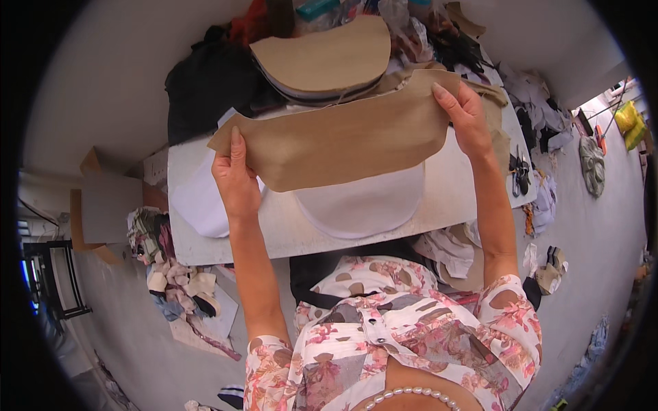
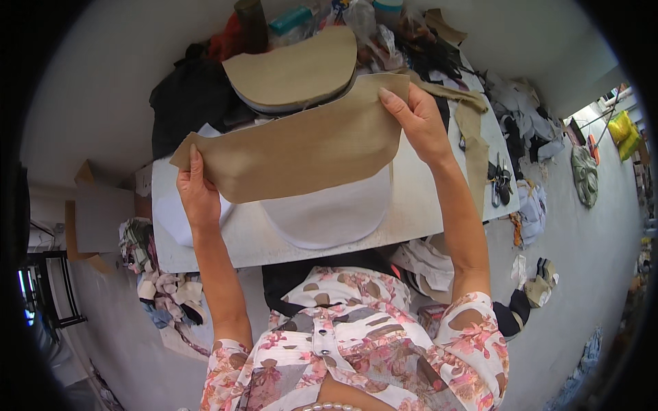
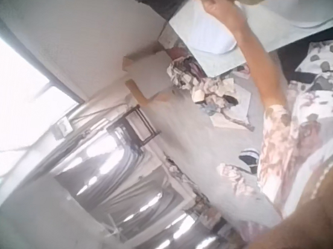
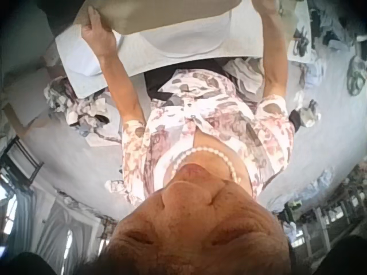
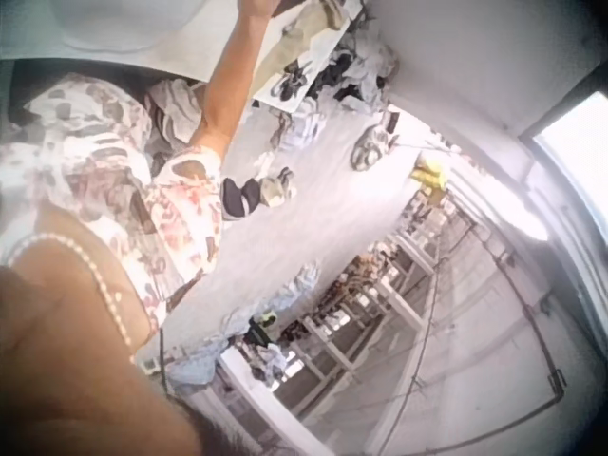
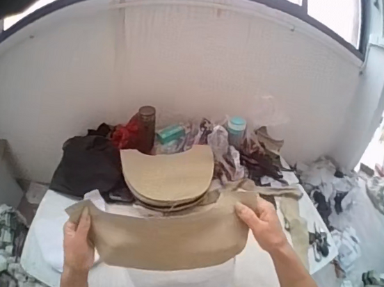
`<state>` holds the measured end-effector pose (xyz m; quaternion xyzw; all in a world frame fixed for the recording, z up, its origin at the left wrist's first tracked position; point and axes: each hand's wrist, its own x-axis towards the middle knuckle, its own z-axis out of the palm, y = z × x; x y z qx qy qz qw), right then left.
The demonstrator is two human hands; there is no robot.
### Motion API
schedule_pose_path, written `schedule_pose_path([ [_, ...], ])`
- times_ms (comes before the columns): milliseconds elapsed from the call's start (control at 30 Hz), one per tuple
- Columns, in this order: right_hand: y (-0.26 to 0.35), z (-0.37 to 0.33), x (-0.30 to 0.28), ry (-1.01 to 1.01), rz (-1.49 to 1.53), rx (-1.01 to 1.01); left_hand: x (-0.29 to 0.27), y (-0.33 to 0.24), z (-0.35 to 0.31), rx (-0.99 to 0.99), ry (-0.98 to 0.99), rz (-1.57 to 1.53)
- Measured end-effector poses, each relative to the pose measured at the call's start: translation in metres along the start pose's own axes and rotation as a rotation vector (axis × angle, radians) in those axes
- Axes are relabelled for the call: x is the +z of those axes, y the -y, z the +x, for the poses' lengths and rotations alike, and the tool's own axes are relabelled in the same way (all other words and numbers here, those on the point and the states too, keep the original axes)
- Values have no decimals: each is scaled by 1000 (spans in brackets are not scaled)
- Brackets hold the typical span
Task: The person repeatedly picks up white fabric pieces and beige paper templates from a table, aligns them, and stacks them into separate piles. The hands handle the items one at a time, smoothing and repositioning them on the work surface.
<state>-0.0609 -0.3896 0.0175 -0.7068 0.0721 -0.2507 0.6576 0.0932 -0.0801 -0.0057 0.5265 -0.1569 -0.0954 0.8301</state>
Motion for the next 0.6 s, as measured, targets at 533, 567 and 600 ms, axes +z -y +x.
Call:
schedule_pose_path([
  [533, -47, -57, -9, 77, 43, 327, -26, 49, -41, -401, -88, 11],
  [567, -54, -54, -9, 85, 35, 346, -27, 57, -36, -402, -94, 52],
  [600, -63, -52, -10, 80, 34, 358, -30, 60, -34, -400, -94, 54],
])
